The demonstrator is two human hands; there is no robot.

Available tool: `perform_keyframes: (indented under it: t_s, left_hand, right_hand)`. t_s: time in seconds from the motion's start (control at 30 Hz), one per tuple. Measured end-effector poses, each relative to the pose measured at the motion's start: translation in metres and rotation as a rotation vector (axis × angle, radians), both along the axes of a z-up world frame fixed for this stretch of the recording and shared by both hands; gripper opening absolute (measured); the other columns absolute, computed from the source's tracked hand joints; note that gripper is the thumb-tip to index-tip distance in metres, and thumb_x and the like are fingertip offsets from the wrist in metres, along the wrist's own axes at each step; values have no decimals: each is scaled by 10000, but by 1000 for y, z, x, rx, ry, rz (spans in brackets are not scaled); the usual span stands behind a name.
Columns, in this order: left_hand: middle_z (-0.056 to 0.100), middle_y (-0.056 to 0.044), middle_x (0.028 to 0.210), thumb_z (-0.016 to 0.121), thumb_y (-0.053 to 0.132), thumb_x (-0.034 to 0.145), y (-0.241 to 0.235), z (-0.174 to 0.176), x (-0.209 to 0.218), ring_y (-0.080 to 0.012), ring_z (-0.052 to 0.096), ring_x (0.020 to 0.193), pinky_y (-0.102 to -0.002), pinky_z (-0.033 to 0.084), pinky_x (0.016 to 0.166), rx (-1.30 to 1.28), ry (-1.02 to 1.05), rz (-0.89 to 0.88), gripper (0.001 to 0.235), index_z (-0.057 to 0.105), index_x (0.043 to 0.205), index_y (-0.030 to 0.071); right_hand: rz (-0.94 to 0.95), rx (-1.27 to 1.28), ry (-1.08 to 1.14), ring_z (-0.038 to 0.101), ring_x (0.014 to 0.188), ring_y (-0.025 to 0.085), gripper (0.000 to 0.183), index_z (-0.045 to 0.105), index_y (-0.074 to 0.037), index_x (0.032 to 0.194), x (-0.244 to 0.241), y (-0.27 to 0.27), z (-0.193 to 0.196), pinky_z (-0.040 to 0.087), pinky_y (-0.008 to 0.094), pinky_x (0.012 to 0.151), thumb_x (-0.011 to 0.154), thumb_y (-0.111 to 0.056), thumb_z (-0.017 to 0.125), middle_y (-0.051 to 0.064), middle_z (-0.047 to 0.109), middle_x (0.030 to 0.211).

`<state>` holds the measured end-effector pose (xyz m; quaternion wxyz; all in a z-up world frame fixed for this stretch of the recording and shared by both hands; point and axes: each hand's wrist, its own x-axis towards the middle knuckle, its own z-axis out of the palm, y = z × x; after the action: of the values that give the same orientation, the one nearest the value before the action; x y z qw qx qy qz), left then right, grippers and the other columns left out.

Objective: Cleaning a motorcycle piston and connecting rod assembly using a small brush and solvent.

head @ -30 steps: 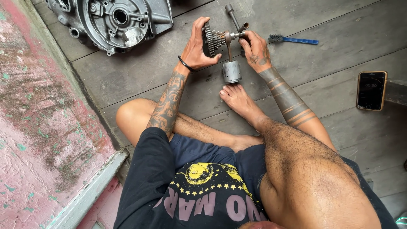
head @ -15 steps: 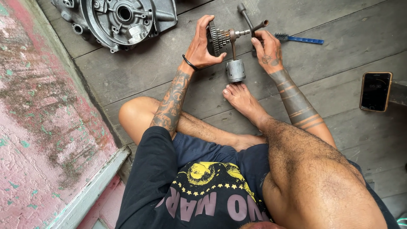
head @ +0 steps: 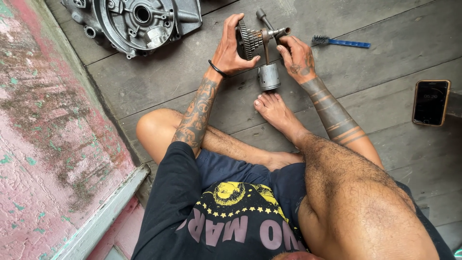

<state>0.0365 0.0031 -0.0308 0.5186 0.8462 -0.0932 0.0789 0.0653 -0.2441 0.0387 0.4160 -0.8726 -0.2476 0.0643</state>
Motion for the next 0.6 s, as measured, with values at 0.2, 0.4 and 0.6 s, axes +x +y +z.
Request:
perform_keyframes:
  t_s: [0.2,0.4,0.6]
  left_hand:
    - [400,-120,1497,987,436,676,-2,-10,4,-331,511,1376,-447,492,1186,-20,25,28,1161,267,1542,155]
    - [392,-124,1508,994,461,675,-3,-13,3,-338,500,1393,-454,485,1200,10,29,40,1182,254,1547,163]
    - [353,-135,1547,988,513,708,-5,-14,3,-345,464,1436,-462,465,1234,14,38,32,1223,207,1579,159]
  right_hand:
    - [11,2,-23,579,706,222,134,667,44,1106,7,6,-2,467,345,634,984,-5,639,121,669,933]
    - [1,13,-22,595,716,231,126,662,51,1092,7,5,-2,477,351,640,978,-1,646,128,677,939]
    - [-3,31,31,586,718,220,122,657,47,1081,9,3,-9,465,345,637,983,-24,646,119,679,939]
